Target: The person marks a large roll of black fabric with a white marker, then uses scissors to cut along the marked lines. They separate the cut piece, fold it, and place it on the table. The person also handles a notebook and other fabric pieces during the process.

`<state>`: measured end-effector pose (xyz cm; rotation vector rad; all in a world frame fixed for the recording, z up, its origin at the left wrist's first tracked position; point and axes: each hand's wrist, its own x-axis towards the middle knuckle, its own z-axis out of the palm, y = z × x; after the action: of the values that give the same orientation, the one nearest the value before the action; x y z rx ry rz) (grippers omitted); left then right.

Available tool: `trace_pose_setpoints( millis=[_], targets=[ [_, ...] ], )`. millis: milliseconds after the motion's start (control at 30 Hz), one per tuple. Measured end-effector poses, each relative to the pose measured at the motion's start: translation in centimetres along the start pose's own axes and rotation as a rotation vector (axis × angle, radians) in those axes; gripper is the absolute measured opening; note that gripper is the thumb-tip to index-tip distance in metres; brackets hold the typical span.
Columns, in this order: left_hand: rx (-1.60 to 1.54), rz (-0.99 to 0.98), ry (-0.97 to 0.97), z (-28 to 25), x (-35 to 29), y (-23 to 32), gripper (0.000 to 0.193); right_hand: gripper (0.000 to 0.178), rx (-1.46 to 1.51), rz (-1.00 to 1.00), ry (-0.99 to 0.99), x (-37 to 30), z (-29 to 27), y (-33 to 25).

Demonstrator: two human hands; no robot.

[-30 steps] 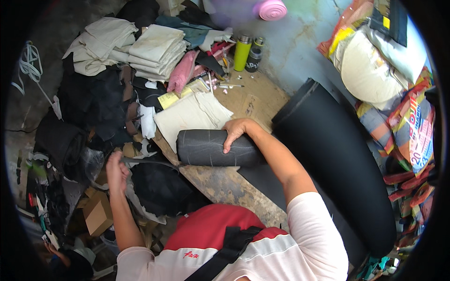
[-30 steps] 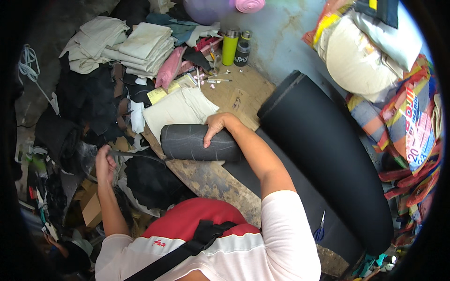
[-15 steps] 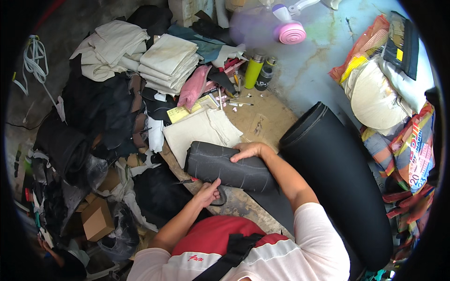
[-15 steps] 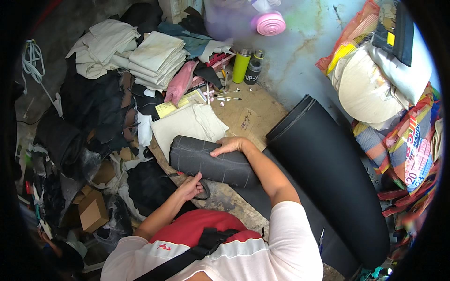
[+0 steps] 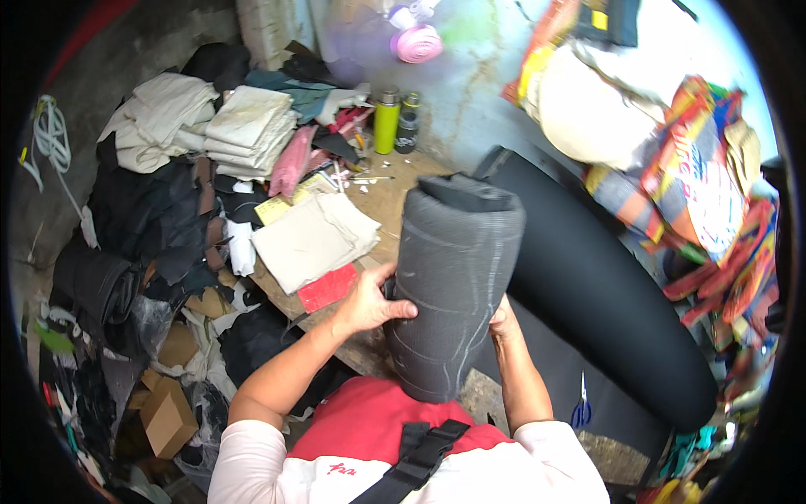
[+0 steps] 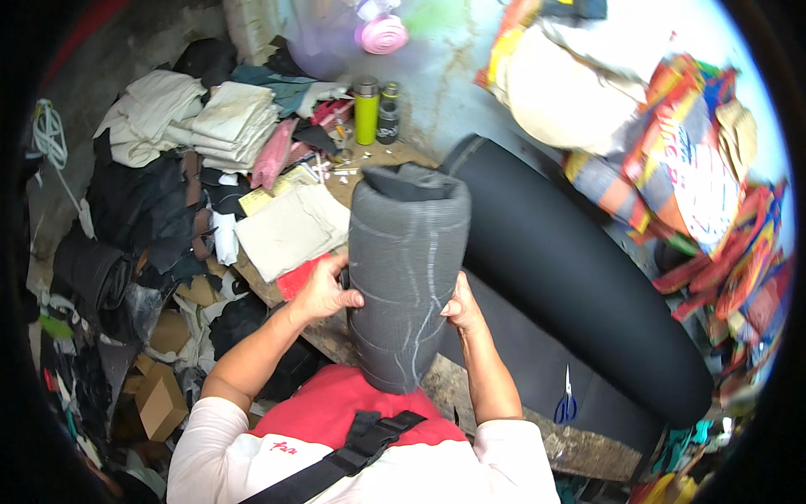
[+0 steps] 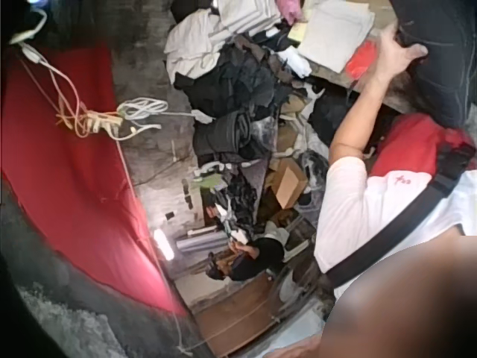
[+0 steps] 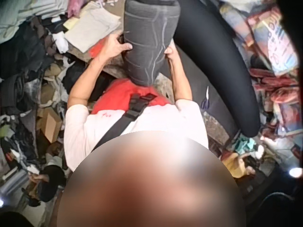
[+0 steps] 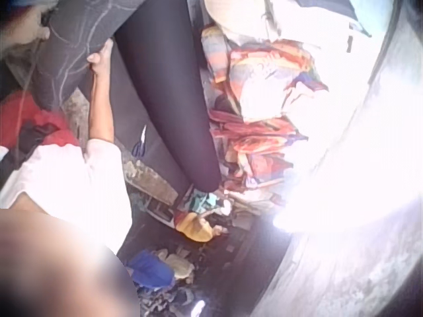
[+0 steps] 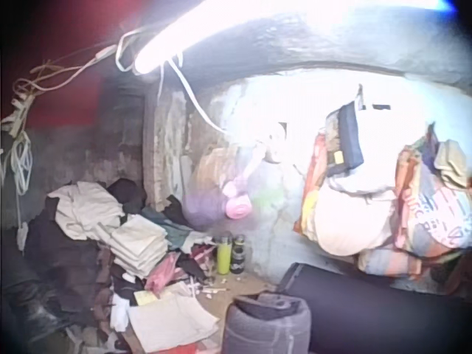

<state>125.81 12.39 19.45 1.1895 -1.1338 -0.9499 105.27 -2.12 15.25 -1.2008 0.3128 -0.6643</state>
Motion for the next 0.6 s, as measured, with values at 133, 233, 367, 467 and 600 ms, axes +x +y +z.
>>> trace_pose_setpoints(
  millis=[133, 233, 367, 467, 600],
  targets=[
    [0.393, 0.141, -0.163, 3.3, 3.7, 3.7, 0.090, 0.068, -0.011, -0.120, 0.189, -4.8, -1.6, -1.5],
    [0.509, 0.214, -0.423, 6.6, 6.1, 5.4, 0.095, 0.066, -0.059, -0.108, 0.296, -8.6, -2.5, -1.5],
    [0.197, 0.037, -0.811, 11.0, 7.9, 4.9, 0.095, 0.062, -0.158, -0.016, 0.381, -13.7, -2.1, 0.1],
    [0.216, -0.124, -1.216, 12.7, 9.8, 4.2, 0.092, 0.060, -0.220, 0.047, 0.416, -16.9, -1.7, 1.6],
    [0.372, -0.139, -1.345, 14.4, 11.9, 6.4, 0.076, 0.057, -0.280, 0.094, 0.426, -19.1, -2.0, 2.4]
  ],
)
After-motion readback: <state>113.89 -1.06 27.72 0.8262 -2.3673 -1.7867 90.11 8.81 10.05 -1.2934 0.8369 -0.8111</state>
